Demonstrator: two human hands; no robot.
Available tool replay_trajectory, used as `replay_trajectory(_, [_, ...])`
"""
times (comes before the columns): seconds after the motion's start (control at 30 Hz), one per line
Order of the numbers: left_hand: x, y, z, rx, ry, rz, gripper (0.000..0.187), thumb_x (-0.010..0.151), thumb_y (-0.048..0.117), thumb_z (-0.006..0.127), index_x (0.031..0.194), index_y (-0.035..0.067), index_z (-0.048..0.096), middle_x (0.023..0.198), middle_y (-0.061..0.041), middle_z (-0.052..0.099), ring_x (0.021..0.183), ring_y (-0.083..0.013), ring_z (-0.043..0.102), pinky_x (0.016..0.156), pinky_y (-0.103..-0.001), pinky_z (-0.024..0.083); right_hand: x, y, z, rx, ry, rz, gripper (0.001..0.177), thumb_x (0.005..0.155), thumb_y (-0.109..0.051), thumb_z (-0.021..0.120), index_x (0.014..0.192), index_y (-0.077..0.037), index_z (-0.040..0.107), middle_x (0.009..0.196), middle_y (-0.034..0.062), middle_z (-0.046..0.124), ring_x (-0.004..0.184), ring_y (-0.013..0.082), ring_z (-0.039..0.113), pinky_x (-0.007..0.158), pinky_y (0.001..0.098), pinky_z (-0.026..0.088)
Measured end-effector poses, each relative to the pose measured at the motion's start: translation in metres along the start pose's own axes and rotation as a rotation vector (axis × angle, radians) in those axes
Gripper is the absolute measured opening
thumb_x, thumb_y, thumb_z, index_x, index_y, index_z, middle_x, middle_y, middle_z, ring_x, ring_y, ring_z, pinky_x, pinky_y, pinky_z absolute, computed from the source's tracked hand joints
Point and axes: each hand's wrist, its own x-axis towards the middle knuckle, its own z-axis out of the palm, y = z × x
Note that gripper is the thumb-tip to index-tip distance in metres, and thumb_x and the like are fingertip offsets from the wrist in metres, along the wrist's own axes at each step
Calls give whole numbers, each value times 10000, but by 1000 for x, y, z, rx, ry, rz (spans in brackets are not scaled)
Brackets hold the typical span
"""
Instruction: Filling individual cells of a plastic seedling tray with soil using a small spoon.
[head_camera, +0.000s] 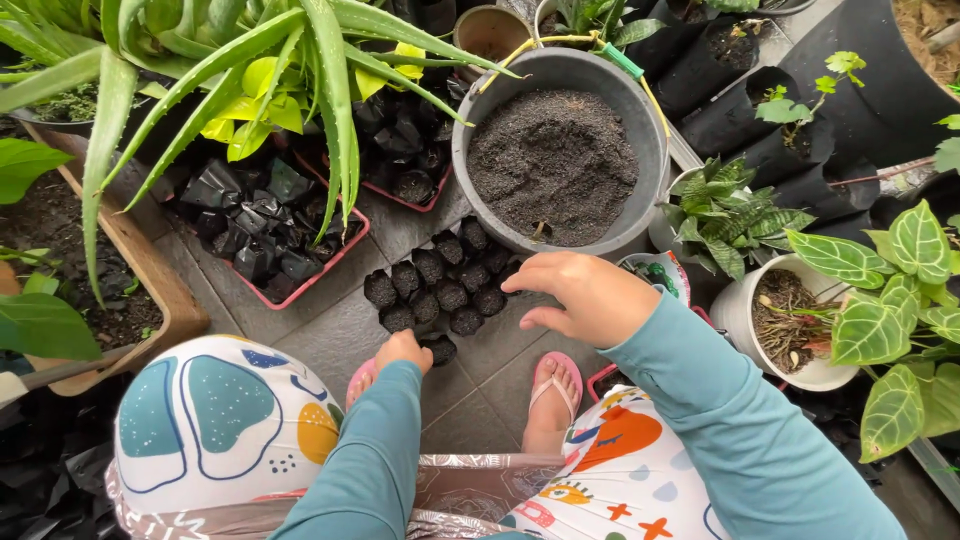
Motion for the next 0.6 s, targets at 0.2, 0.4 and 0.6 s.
replay_trajectory(0.2, [74,-32,81,-410,-149,-372,638,862,480,589,1328,45,618,1338,-151,656,1232,-324,639,1043,-490,526,1,1,2,16,8,-20,375,865,-268,793,1197,-110,717,1142,128,723,1109,349,693,926,442,584])
replay_trajectory(0.4, [88,-12,92,-414,-214,-307,813,937,575,557,1563,78,407,1508,-205,520,1290,-353,602,1067,-487,494,-2,5,6,11,22,-4,345,878,-292,785,1178,-130,734,1124,102,733,1097,330,702,928,427,581])
replay_trajectory(0.6, [66,5,83,-749,-192,-414,684,1016,464,460,1527,13,405,1468,-300,458,1030,-373,717,648,-439,690,-5,8,2,20,11,14,328,897,-285,760,1173,-109,731,1128,132,733,1103,361,697,929,462,579])
